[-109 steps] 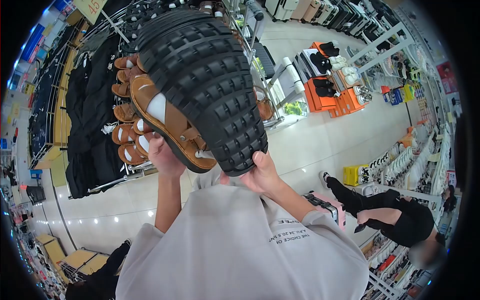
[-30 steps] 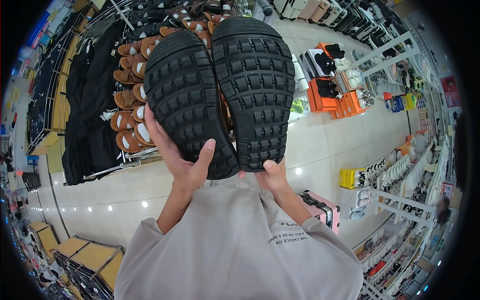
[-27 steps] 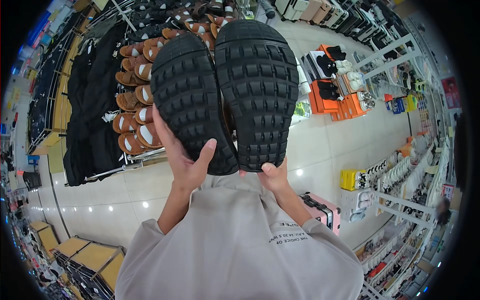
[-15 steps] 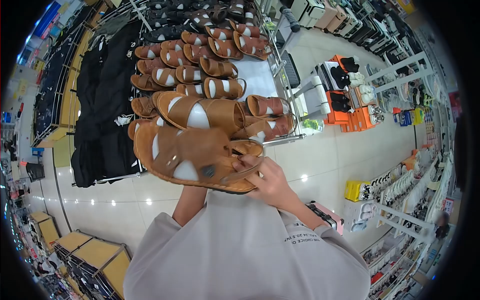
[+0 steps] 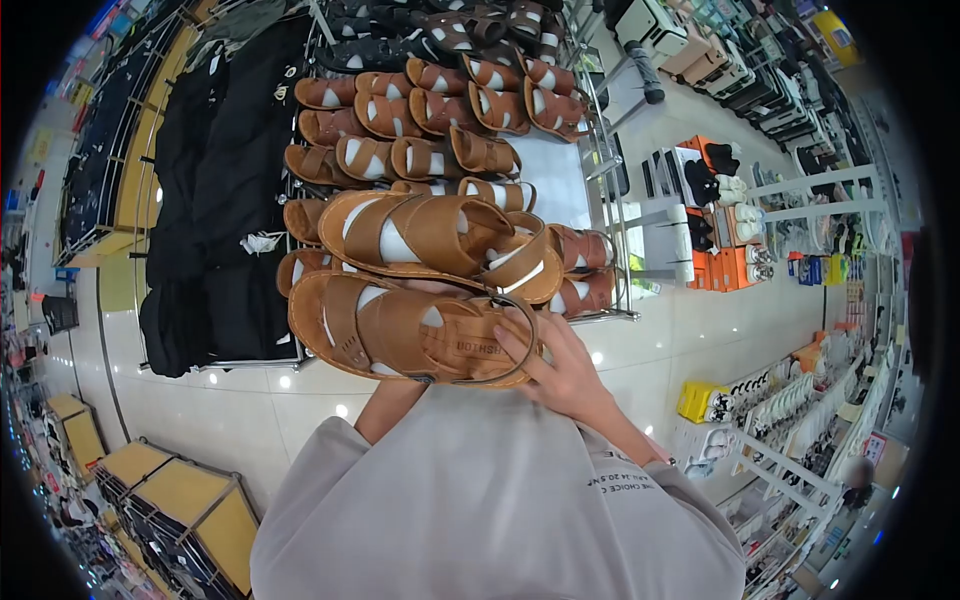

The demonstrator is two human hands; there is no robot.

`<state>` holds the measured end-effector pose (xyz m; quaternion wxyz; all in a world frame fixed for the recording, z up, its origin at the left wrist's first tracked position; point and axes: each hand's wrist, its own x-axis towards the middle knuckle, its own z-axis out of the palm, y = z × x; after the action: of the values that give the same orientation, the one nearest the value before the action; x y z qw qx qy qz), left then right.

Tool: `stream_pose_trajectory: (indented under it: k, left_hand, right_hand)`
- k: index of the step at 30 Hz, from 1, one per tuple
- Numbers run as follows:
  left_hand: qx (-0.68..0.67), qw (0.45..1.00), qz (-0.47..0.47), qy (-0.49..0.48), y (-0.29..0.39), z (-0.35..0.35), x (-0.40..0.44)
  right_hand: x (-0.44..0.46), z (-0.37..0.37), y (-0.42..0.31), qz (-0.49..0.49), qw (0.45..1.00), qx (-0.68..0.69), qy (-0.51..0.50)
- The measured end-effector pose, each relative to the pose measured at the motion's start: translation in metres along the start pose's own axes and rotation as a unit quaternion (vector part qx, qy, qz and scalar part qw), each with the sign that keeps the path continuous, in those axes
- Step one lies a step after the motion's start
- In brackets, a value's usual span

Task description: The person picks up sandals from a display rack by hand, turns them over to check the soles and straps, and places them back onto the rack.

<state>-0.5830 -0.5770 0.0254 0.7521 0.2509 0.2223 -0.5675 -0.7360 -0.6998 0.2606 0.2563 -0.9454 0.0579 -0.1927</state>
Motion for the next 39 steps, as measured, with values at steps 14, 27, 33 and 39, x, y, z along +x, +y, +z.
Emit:
stream_pose_trajectory:
  k: [14,27,33,39]
  left_hand:
    - [0.015,1.000,-0.022,0.013,0.012,0.018,0.040]
    - [0.035,0.998,0.036,0.030,0.010,0.039,0.031]
    - [0.064,0.992,0.111,0.015,0.048,0.073,-0.036]
    - [0.062,0.982,0.160,0.073,0.021,0.114,-0.110]
  right_hand:
    - [0.018,-0.008,0.039,0.060,0.991,0.118,0.014]
    - [0.003,0.039,0.123,0.518,0.623,0.573,0.121]
    - [-0.009,0.029,0.157,0.430,0.741,0.503,0.108]
    - [0.004,0.030,0.177,0.390,0.767,0.506,0.061]
